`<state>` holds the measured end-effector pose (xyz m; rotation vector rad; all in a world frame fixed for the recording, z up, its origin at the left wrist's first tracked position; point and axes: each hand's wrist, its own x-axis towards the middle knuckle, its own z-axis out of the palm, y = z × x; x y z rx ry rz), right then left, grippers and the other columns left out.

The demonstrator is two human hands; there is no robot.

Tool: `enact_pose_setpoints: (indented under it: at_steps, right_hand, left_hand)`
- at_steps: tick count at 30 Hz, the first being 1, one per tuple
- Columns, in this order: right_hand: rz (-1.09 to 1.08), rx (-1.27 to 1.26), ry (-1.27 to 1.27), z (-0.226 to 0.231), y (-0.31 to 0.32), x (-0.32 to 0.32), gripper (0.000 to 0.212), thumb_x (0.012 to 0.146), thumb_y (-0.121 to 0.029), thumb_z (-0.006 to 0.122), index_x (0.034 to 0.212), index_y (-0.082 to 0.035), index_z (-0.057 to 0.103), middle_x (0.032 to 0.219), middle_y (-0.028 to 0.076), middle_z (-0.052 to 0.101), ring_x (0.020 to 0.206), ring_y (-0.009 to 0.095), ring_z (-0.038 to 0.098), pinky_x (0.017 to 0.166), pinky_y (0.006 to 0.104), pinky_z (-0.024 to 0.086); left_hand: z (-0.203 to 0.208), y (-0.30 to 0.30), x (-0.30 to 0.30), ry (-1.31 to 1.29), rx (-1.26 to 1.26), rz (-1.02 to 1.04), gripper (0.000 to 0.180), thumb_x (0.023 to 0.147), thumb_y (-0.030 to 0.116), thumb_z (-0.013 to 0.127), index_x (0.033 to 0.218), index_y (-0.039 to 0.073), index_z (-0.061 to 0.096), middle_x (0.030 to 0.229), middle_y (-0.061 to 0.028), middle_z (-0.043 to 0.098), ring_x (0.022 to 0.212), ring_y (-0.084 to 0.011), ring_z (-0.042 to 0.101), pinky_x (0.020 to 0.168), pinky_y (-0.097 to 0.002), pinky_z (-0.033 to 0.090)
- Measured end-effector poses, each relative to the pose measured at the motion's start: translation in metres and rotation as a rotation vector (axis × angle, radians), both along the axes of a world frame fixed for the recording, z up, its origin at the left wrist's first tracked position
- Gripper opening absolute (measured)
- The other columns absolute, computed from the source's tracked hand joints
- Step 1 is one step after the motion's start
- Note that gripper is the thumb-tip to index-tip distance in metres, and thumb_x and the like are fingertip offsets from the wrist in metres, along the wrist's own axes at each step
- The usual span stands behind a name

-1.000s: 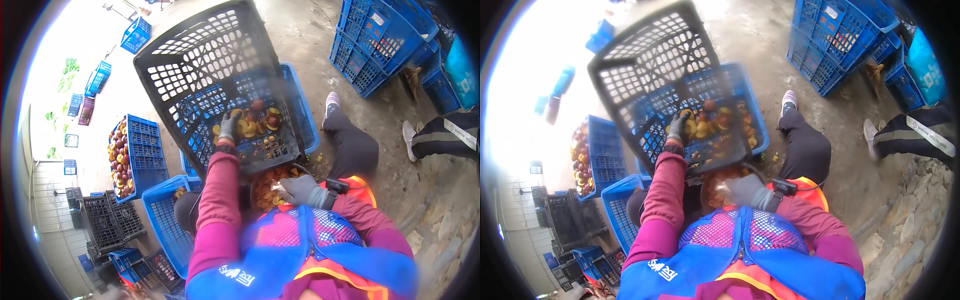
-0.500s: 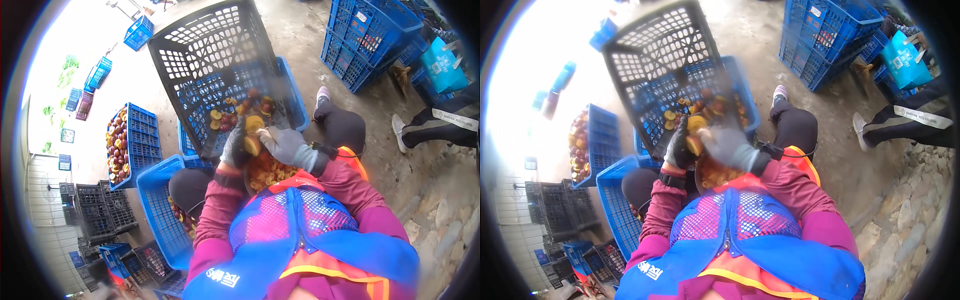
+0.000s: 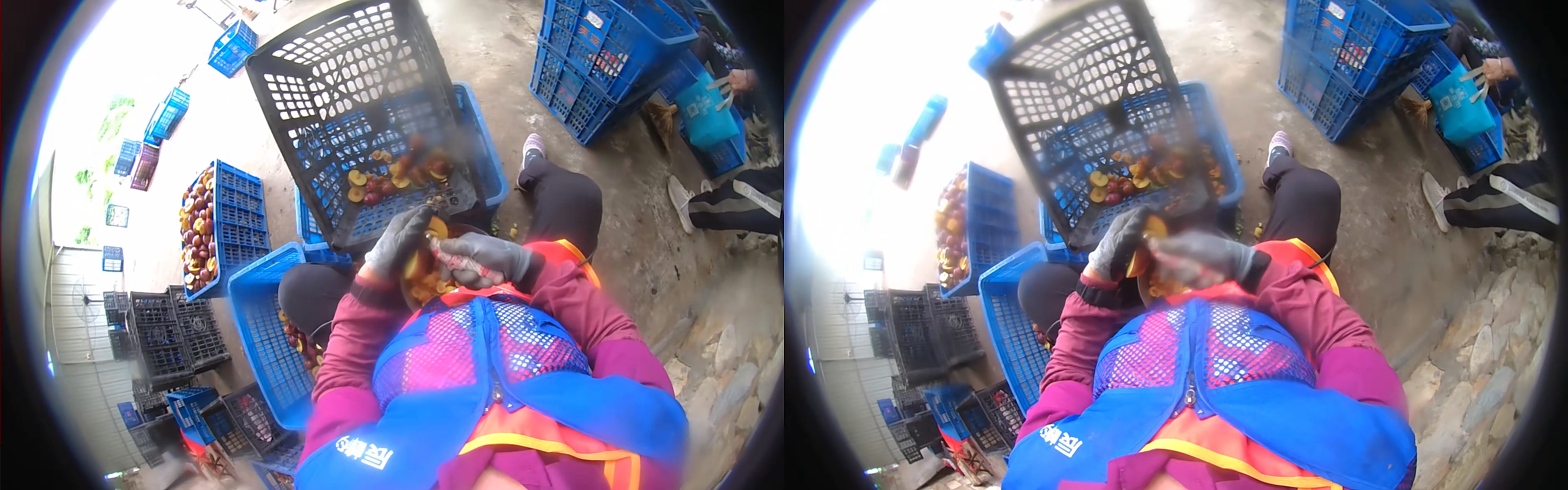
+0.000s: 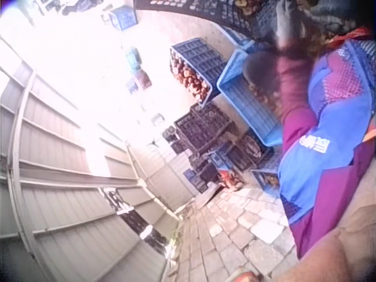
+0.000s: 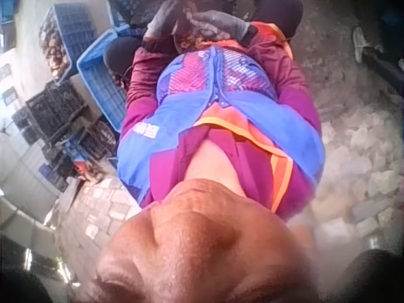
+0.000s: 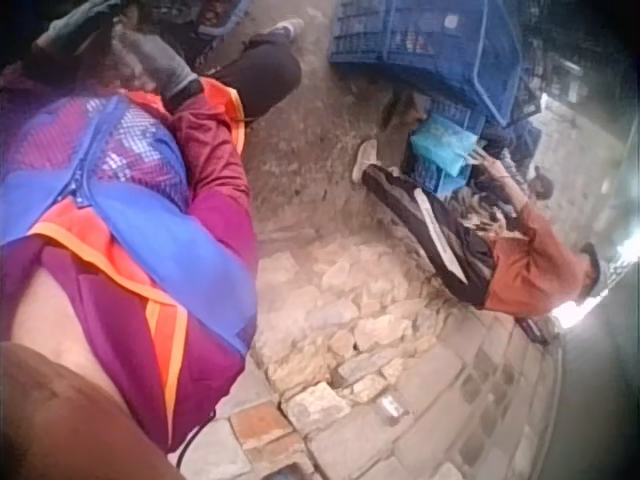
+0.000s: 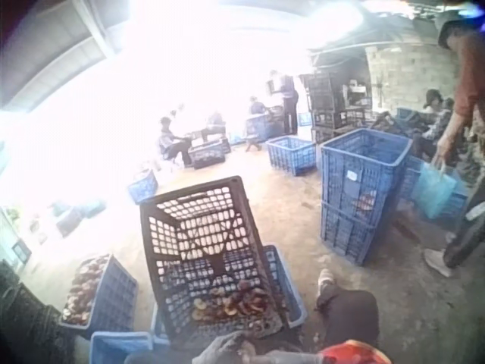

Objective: Peeling and pitting fruits, placing flesh into a bowl and skins into a crate.

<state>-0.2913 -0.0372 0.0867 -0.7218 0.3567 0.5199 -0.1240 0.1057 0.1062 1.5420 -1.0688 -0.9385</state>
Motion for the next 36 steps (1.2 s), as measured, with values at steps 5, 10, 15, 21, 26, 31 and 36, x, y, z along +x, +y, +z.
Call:
enact_pose_setpoints:
  at_steps: [5,10,15,21,26,31,36]
  right_hand:
    - [-0.002,-0.489,-0.412,-0.002,0.021,0.012,0.045,0.109,-0.045,0.051,0.088,-0.006,0.061,0.067,0.007,0.059,0.052,0.016,0.056,0.047,0.034,0.043]
    - [0.19,-1.497,-0.665,-0.024,0.003,-0.005,0.044,0.104,-0.047,0.049,0.101,-0.008,0.069,0.09,0.018,0.073,0.08,0.041,0.069,0.073,0.0506,0.054]
    - [0.697,-1.45,-0.37,-0.052,-0.018,0.0,0.05,0.103,-0.052,0.045,0.107,-0.01,0.072,0.096,0.024,0.073,0.09,0.045,0.069,0.082,0.0559,0.051]
    - [0.447,-1.416,-0.355,-0.07,-0.038,0.018,0.049,0.103,-0.053,0.044,0.108,-0.012,0.07,0.096,0.021,0.073,0.089,0.043,0.07,0.083,0.0548,0.052]
    - [0.453,-1.365,-0.213,-0.104,-0.048,0.016,0.055,0.102,-0.058,0.047,0.101,-0.008,0.069,0.085,0.022,0.072,0.08,0.044,0.069,0.076,0.0548,0.051]
    - [0.405,-1.401,-0.212,-0.11,-0.053,0.022,0.053,0.1,-0.059,0.05,0.101,-0.008,0.067,0.081,0.022,0.071,0.076,0.044,0.069,0.071,0.0549,0.051]
    - [-0.118,-1.443,-0.349,-0.069,-0.055,0.045,0.043,0.102,-0.049,0.056,0.107,-0.008,0.067,0.082,0.021,0.07,0.078,0.044,0.069,0.073,0.0521,0.053]
  left_hand:
    - [0.007,0.046,0.012,-0.027,0.034,0.255,0.034,0.105,0.031,0.052,0.116,0.001,0.066,0.104,-0.0115,0.069,0.094,-0.025,0.068,0.082,-0.0367,0.054]
    - [0.024,0.189,0.094,-0.766,0.506,0.626,0.035,0.105,0.033,0.057,0.123,0.005,0.069,0.108,-0.014,0.074,0.097,-0.0302,0.072,0.087,-0.0417,0.056]
    - [0.049,0.187,0.128,-1.211,0.917,0.571,0.044,0.098,0.035,0.068,0.127,0.001,0.067,0.119,-0.02,0.072,0.109,-0.039,0.069,0.096,-0.0459,0.054]
    - [-0.062,-0.081,0.169,-0.845,0.438,0.25,0.05,0.093,0.031,0.069,0.137,0.009,0.063,0.131,-0.0173,0.067,0.123,-0.036,0.064,0.102,-0.0446,0.051]
    - [-0.192,-0.205,0.177,-0.896,0.74,-0.093,0.047,0.091,0.029,0.07,0.135,0.013,0.063,0.135,-0.0178,0.065,0.119,-0.0373,0.065,0.1,-0.0487,0.052]
    - [-0.268,-0.203,0.199,-0.764,0.804,0.076,0.05,0.091,0.033,0.071,0.135,0.013,0.06,0.135,-0.0229,0.063,0.119,-0.0387,0.066,0.099,-0.0472,0.053]
    - [-0.265,-0.148,0.213,0.09,0.364,0.45,0.048,0.098,0.041,0.065,0.133,0.009,0.057,0.119,-0.012,0.066,0.099,-0.0282,0.07,0.082,-0.0437,0.057]
